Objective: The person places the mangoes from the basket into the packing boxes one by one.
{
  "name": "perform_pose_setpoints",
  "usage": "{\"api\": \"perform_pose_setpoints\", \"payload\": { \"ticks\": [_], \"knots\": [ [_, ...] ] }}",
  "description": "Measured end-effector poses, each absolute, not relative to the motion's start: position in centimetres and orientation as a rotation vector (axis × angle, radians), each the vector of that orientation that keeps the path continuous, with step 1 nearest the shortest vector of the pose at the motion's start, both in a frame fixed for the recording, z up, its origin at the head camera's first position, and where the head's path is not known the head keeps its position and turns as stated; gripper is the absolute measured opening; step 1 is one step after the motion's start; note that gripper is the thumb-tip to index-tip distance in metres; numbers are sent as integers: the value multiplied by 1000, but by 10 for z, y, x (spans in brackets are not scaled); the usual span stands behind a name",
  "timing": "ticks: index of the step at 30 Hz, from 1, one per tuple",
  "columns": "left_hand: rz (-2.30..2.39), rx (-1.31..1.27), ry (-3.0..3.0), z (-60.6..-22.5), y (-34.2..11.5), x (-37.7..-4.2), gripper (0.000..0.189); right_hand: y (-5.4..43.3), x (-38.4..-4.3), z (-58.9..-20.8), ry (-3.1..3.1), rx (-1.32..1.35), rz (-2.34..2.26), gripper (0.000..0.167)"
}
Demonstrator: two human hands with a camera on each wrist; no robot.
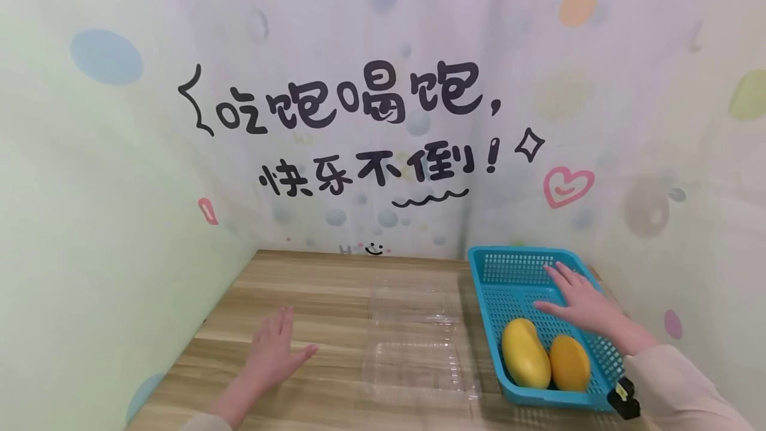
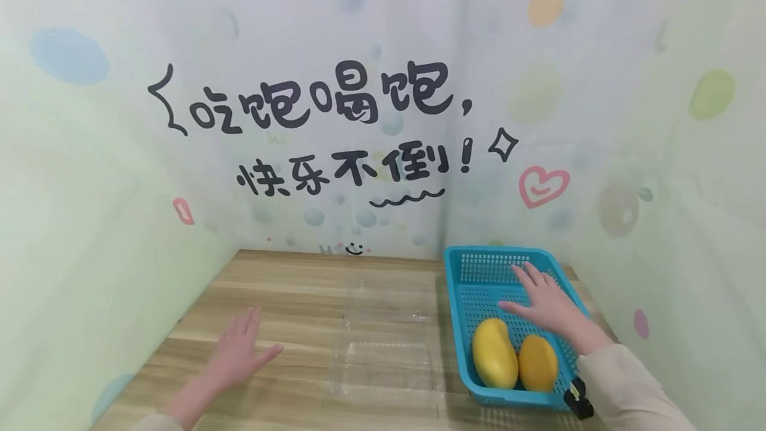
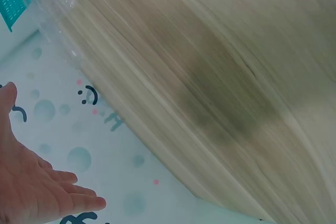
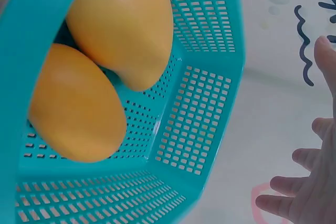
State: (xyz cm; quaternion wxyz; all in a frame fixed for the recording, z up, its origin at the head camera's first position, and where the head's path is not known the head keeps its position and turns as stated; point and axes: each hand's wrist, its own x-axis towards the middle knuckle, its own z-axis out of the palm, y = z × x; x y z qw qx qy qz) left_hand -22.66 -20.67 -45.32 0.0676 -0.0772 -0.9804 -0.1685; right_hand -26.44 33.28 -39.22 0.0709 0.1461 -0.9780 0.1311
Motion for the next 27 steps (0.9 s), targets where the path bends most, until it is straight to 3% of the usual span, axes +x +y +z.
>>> {"api": "perform_pose_setpoints", "payload": {
  "ticks": [18,27],
  "knots": [
    [-619,-346,-2929,-463,-180,-234,94,311,-285,-422,-3008,561,560,89],
    [-668,-458,-2984,-483,-163,-225,89,303,-290,-428,-3169,496,665,91]
  ]
}}
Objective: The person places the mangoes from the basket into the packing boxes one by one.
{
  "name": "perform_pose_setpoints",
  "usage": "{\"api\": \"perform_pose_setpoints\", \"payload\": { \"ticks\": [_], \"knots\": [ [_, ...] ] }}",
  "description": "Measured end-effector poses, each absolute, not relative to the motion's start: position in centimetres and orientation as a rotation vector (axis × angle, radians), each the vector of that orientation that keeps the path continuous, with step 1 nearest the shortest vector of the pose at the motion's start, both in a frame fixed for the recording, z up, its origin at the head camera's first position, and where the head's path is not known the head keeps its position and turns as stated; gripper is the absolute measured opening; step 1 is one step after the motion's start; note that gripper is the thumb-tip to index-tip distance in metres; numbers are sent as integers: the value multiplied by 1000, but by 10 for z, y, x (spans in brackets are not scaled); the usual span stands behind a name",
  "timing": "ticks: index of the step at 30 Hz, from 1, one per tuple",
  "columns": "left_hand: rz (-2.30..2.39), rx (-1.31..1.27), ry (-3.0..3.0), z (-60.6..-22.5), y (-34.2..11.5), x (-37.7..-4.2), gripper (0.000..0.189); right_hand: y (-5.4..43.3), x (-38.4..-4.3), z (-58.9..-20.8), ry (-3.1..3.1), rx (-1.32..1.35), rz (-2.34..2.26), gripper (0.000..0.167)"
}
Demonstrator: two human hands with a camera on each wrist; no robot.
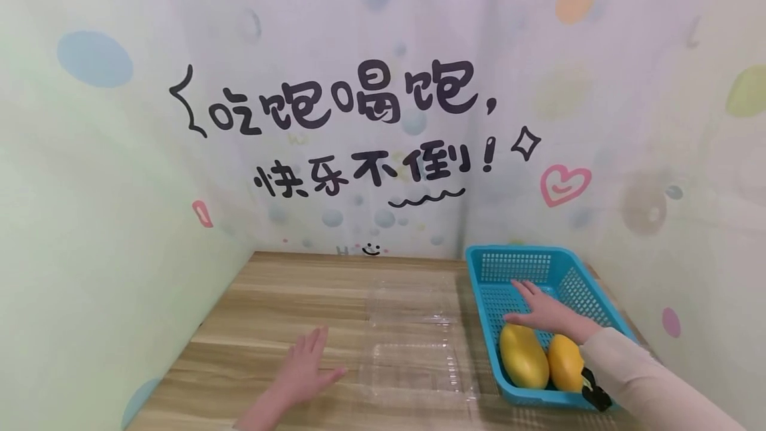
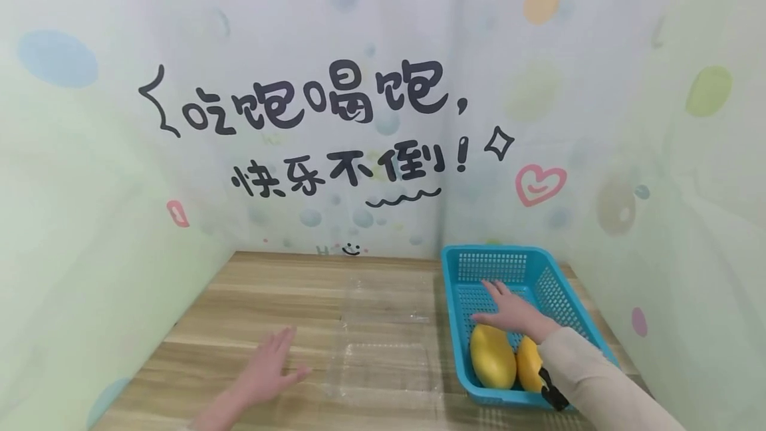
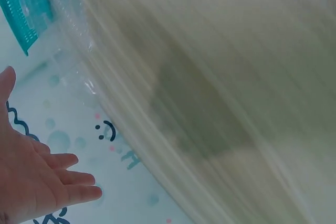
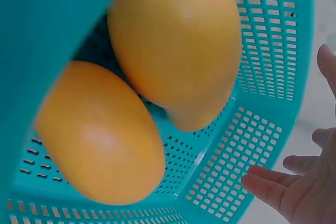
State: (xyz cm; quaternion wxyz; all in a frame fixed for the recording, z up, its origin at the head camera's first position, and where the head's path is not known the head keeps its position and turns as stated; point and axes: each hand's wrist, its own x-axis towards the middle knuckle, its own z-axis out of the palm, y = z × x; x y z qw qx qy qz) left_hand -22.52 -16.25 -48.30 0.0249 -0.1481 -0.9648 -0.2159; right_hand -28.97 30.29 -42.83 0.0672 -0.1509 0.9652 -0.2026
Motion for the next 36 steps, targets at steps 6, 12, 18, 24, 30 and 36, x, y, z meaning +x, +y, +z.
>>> {"api": "perform_pose_setpoints", "payload": {
  "ticks": [6,12,18,24,30,36],
  "knots": [
    [-721,-576,-2994,-491,-157,-220,87,294,-295,-432,2849,-401,-579,90],
    [-833,-694,-3002,-499,-148,-217,88,288,-299,-435,2787,-371,-535,91],
    [-946,-676,-2955,-510,-139,-213,88,283,-304,-440,2762,-351,-491,89],
    [-1094,-632,-2935,-515,-132,-211,90,280,-305,-440,2757,-330,-467,89],
    [-1135,-609,-2984,-526,-125,-210,90,280,-305,-440,2733,-323,-429,87],
    [-1037,-673,-2954,-527,-122,-212,87,277,-307,-441,2727,-334,-364,81]
  ]
}}
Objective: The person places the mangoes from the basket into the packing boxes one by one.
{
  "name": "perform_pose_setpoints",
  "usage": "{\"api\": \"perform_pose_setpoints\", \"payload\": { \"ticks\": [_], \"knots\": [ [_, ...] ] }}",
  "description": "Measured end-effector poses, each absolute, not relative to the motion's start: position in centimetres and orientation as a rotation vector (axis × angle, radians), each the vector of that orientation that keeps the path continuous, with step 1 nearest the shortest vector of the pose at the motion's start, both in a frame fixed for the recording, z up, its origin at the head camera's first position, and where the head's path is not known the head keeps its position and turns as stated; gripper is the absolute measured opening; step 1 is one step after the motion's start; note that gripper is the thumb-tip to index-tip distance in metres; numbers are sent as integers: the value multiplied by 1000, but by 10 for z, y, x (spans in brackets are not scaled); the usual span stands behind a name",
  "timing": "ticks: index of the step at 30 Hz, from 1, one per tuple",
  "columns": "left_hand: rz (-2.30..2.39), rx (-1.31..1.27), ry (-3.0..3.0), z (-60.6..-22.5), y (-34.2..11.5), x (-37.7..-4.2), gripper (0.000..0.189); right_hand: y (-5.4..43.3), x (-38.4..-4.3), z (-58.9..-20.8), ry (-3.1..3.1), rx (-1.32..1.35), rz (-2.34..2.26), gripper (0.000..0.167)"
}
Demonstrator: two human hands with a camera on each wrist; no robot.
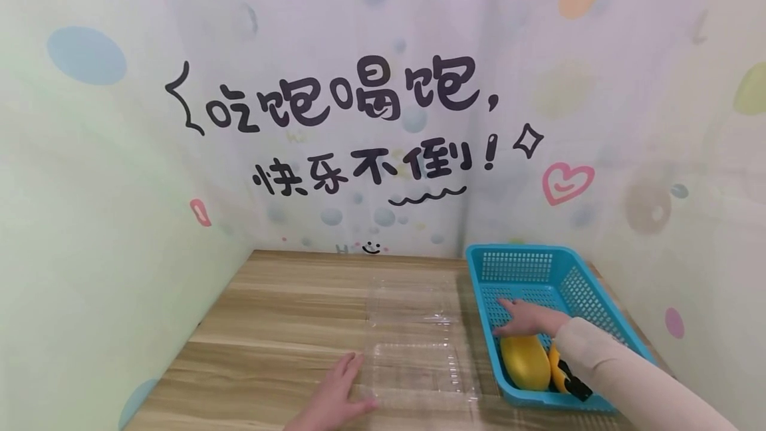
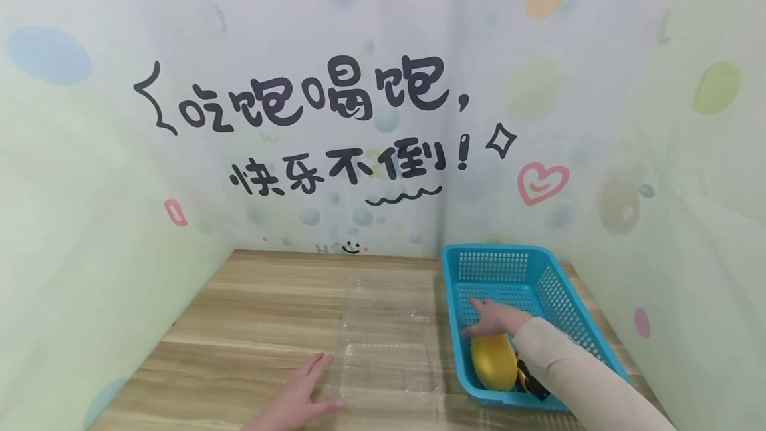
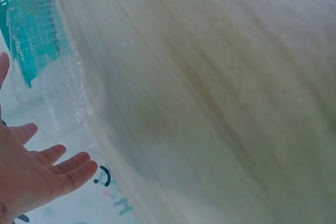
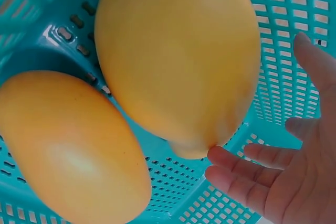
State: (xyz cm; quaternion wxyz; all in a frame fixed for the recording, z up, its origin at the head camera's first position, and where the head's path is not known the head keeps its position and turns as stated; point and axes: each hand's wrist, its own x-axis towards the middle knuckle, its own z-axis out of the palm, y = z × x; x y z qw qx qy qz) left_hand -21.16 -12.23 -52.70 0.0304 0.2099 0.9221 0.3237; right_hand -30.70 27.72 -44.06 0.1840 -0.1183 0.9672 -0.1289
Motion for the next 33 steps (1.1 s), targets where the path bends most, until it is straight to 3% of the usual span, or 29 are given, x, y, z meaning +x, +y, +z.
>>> {"api": "perform_pose_setpoints", "payload": {
  "ticks": [15,33],
  "knots": [
    [978,683,2857,-525,-120,-209,82,282,-308,-444,2642,-232,-345,80],
    [1022,646,2813,-525,-119,-208,80,276,-305,-447,2561,-44,-407,94]
  ]
}}
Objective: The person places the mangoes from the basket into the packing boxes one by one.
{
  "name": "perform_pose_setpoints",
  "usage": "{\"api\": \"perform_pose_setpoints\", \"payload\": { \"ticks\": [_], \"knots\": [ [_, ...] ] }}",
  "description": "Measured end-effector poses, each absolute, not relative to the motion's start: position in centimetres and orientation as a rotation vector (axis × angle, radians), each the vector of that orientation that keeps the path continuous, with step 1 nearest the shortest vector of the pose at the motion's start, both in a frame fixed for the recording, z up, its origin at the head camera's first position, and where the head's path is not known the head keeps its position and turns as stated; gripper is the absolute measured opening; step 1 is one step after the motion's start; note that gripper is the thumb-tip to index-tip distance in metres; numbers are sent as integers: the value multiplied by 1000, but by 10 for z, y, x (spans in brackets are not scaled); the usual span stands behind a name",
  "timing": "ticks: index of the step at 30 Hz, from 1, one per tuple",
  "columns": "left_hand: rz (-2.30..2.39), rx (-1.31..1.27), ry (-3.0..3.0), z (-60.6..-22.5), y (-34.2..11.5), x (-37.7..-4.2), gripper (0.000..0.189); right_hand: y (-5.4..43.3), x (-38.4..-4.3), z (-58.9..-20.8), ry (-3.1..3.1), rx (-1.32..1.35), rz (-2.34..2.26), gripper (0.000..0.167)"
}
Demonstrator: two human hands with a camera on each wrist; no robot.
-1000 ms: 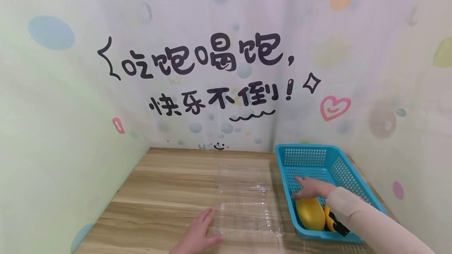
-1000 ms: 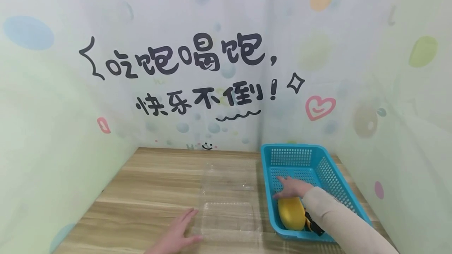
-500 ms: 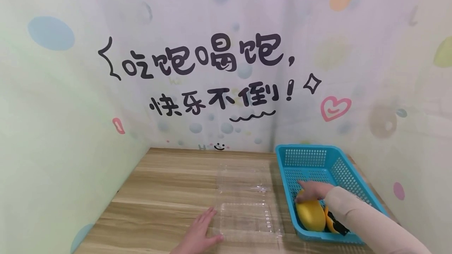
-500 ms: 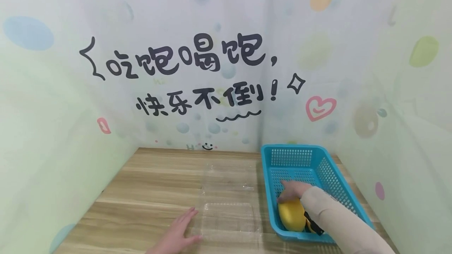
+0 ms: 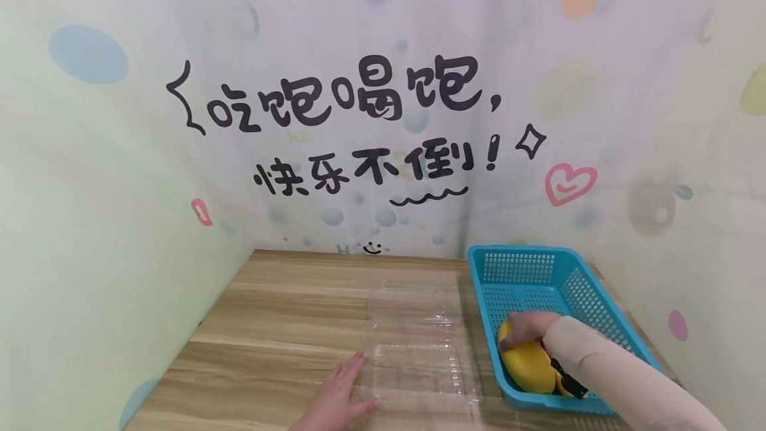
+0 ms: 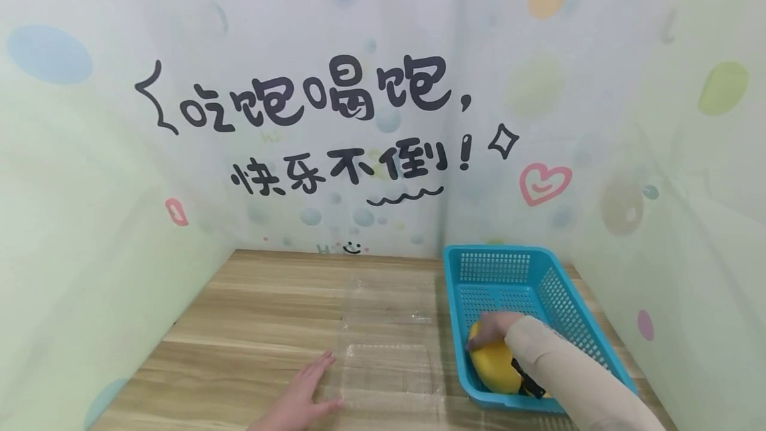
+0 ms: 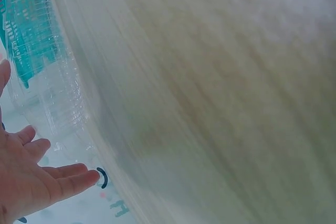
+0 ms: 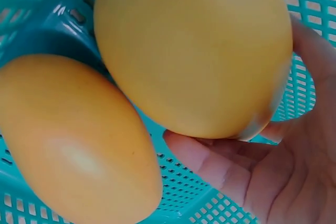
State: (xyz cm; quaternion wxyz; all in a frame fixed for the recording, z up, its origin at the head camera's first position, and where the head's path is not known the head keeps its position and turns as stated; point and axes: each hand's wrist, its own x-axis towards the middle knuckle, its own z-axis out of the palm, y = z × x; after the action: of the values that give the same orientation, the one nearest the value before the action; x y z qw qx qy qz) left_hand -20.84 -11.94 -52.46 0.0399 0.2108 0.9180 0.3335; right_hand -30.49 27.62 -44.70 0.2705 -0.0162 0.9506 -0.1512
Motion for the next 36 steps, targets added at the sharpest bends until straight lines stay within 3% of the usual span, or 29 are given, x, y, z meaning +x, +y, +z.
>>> {"api": "perform_pose_setpoints", "payload": {
  "ticks": [36],
  "knots": [
    [1060,559,2779,-526,-117,-210,81,268,-310,-457,2475,-94,-192,102]
  ]
}}
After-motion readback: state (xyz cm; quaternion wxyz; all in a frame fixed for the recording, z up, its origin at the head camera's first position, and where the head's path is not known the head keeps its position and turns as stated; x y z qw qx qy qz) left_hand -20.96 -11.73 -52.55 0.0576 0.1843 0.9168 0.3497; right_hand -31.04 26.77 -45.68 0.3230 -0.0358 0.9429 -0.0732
